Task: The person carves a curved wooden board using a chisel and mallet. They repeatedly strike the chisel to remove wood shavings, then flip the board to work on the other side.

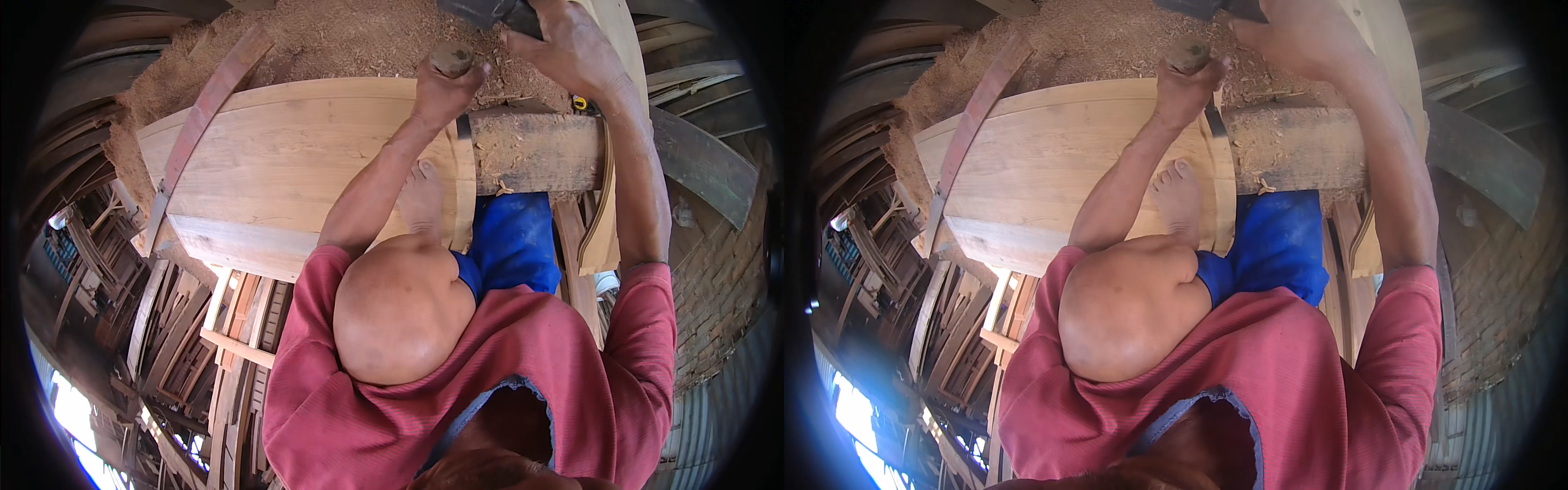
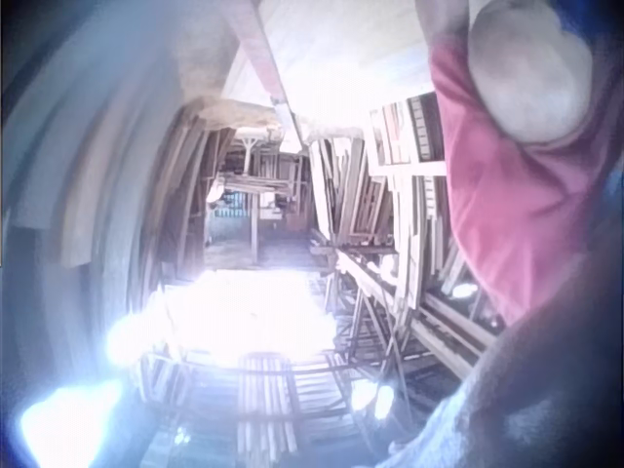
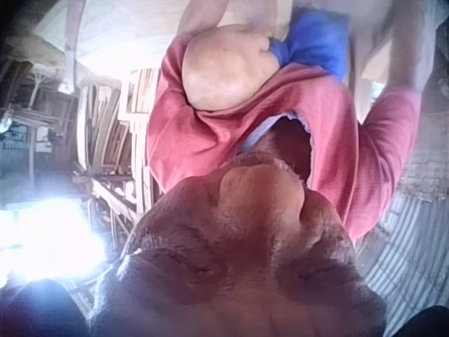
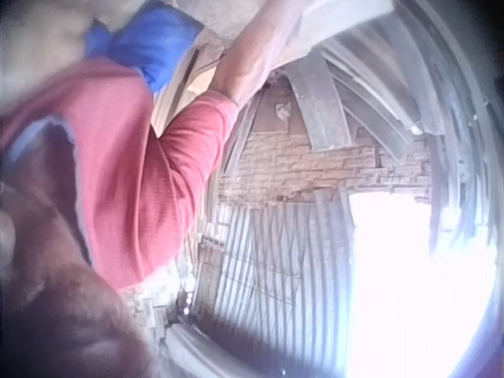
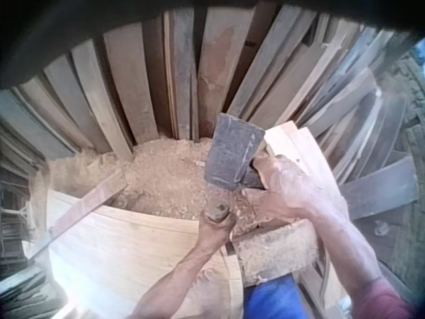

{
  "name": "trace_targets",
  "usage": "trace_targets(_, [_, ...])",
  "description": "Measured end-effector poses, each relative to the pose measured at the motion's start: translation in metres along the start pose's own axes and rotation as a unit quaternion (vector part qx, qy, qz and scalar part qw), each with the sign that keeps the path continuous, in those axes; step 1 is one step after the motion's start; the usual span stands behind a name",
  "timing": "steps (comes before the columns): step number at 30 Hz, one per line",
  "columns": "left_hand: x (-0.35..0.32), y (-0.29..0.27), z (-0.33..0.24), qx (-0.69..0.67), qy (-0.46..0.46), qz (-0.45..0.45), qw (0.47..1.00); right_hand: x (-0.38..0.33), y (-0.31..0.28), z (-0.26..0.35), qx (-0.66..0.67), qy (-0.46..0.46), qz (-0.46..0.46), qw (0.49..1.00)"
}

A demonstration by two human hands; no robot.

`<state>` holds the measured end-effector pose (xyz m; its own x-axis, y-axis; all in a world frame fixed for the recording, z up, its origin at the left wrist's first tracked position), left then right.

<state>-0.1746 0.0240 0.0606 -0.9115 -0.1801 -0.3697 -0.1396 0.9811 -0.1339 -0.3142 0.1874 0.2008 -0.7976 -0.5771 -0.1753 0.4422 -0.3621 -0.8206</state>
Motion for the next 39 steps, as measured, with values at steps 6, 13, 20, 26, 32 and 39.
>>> trace_targets(6, [0.024, -0.007, -0.007, -0.027, 0.025, -0.015, 0.999, 0.005, -0.046, 0.03, 0.029, 0.047, -0.038, 0.998])
trace_targets(13, [0.018, -0.011, -0.026, 0.07, 0.03, 0.029, 0.997, 0.004, 0.008, 0.01, -0.103, -0.049, 0.08, 0.99])
trace_targets(20, [0.022, -0.006, -0.008, -0.006, 0.07, -0.007, 0.997, 0.022, -0.002, 0.02, -0.029, 0.034, -0.001, 0.999])
trace_targets(26, [0.025, -0.006, -0.014, 0.037, 0.013, 0.024, 0.999, 0.031, 0.014, -0.011, -0.114, -0.045, 0.077, 0.989])
trace_targets(32, [0.035, 0.004, -0.001, 0.023, -0.005, 0.032, 0.999, 0.042, 0.063, -0.061, -0.199, -0.093, 0.115, 0.969])
trace_targets(39, [-0.001, 0.012, 0.037, -0.081, -0.106, 0.008, 0.991, 0.017, 0.059, -0.018, -0.038, 0.037, 0.207, 0.977])
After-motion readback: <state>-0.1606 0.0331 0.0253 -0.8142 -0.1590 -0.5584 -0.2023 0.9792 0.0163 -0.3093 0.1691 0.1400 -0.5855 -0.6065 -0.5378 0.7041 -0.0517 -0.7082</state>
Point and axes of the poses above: each hand's wrist, its own x-axis towards the middle knuckle, its own y-axis out of the palm, z = x × y, the point moved 1 cm from there along x, towards the middle knuckle, and after that the axes turned 6 degrees about x, right-handed, at the moved point
